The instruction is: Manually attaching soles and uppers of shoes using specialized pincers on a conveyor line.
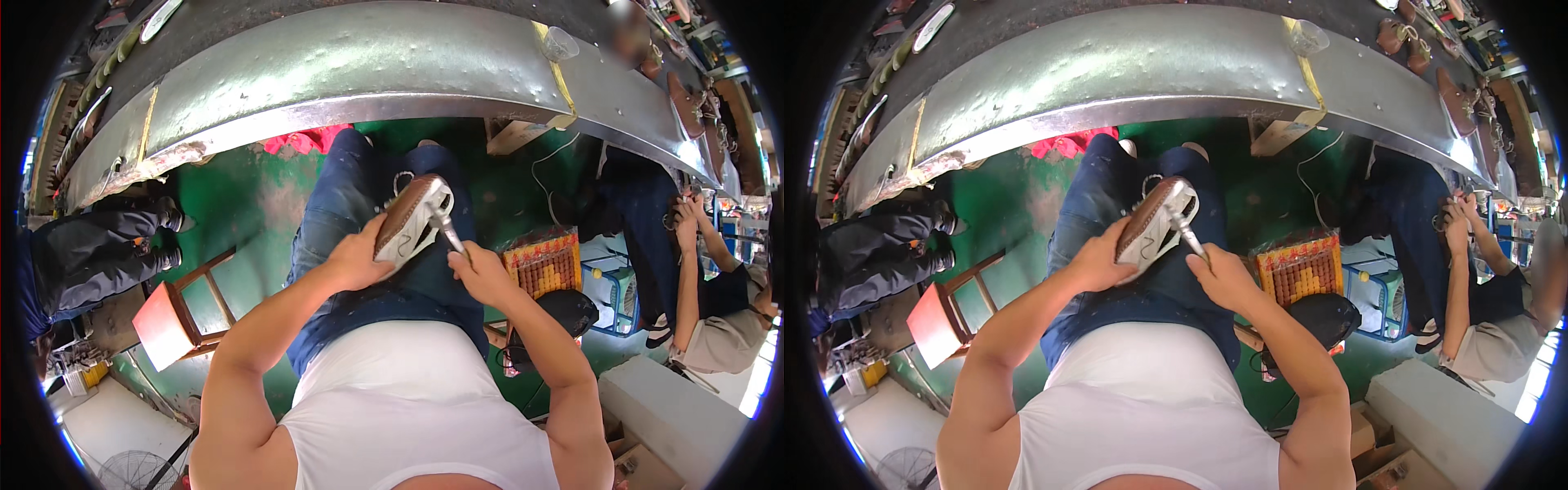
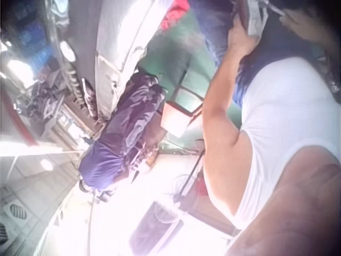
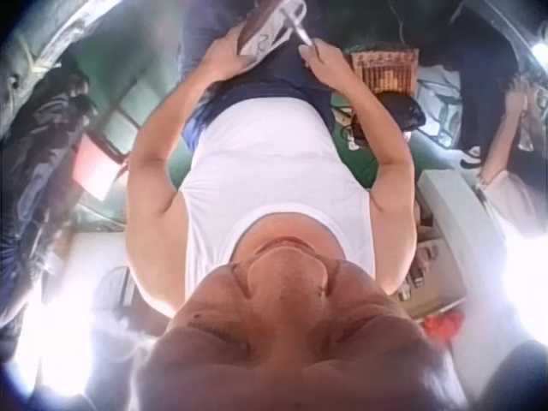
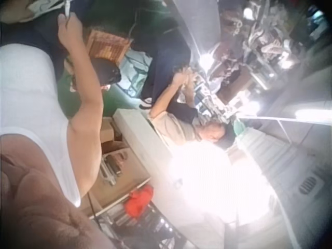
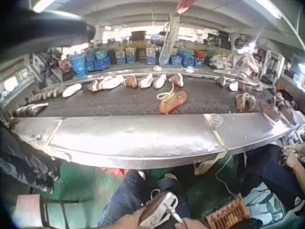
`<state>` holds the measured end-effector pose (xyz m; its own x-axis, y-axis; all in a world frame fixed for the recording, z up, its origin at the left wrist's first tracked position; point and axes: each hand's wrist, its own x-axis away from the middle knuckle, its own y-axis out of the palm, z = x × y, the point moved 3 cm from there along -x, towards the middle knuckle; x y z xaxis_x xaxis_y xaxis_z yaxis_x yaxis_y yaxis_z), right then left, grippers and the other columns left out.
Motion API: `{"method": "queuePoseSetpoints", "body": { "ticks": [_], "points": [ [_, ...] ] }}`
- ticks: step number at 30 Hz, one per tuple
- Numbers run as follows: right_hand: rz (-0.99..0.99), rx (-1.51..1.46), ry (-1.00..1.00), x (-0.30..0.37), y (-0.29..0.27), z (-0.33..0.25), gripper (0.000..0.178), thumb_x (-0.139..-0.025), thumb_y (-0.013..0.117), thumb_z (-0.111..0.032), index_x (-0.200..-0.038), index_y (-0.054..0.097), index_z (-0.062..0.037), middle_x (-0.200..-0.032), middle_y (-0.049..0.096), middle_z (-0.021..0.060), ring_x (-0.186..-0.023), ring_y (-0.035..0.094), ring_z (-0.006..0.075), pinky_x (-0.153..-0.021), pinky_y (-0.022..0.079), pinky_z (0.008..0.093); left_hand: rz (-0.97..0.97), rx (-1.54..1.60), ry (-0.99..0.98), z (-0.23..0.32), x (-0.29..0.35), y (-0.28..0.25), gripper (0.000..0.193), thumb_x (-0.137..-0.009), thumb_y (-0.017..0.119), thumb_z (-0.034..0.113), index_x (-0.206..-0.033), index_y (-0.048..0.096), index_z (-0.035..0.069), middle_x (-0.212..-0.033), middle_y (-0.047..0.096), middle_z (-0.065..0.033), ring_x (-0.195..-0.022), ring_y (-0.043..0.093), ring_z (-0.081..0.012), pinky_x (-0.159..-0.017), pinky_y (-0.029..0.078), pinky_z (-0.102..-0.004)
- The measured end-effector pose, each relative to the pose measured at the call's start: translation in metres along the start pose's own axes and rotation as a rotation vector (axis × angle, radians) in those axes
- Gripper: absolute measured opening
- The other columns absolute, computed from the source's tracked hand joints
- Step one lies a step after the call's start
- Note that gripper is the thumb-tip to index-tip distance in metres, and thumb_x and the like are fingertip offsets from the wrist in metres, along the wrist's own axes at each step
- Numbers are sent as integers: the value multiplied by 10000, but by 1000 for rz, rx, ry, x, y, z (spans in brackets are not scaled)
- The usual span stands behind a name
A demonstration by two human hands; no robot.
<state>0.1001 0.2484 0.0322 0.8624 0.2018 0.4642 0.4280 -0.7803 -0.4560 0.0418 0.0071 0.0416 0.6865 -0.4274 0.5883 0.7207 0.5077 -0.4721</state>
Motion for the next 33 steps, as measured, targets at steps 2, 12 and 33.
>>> {"method": "queuePoseSetpoints", "body": {
  "ticks": [2,12,33],
  "points": [
    [95,-190,37,12,-9,10,353,-1011,512,-334,-1008,583,11,-753,649,57,-705,625,121,-634,480,287,201,-128,54,14,18,-26,888,-730,796,149,-1460,302,38,-1130,661,-213,-1033,666,-324,-929,515,-381],
    [-27,-509,31,12,-3,35,251,-932,606,-165,-1105,567,14,-857,636,47,-731,610,125,-684,497,281,266,693,161,42,-82,-33,413,-853,773,182,-1170,602,-20,-1043,680,-90,-896,641,-128,-791,541,-294],
    [-461,342,92,-11,-43,-53,329,-930,579,-269,-929,596,60,-925,645,276,-924,633,432,-803,487,489,527,133,184,4,-16,24,333,-993,518,293,-1168,654,45,-960,694,-200,-895,683,-325,-793,540,-402]
  ]
}}
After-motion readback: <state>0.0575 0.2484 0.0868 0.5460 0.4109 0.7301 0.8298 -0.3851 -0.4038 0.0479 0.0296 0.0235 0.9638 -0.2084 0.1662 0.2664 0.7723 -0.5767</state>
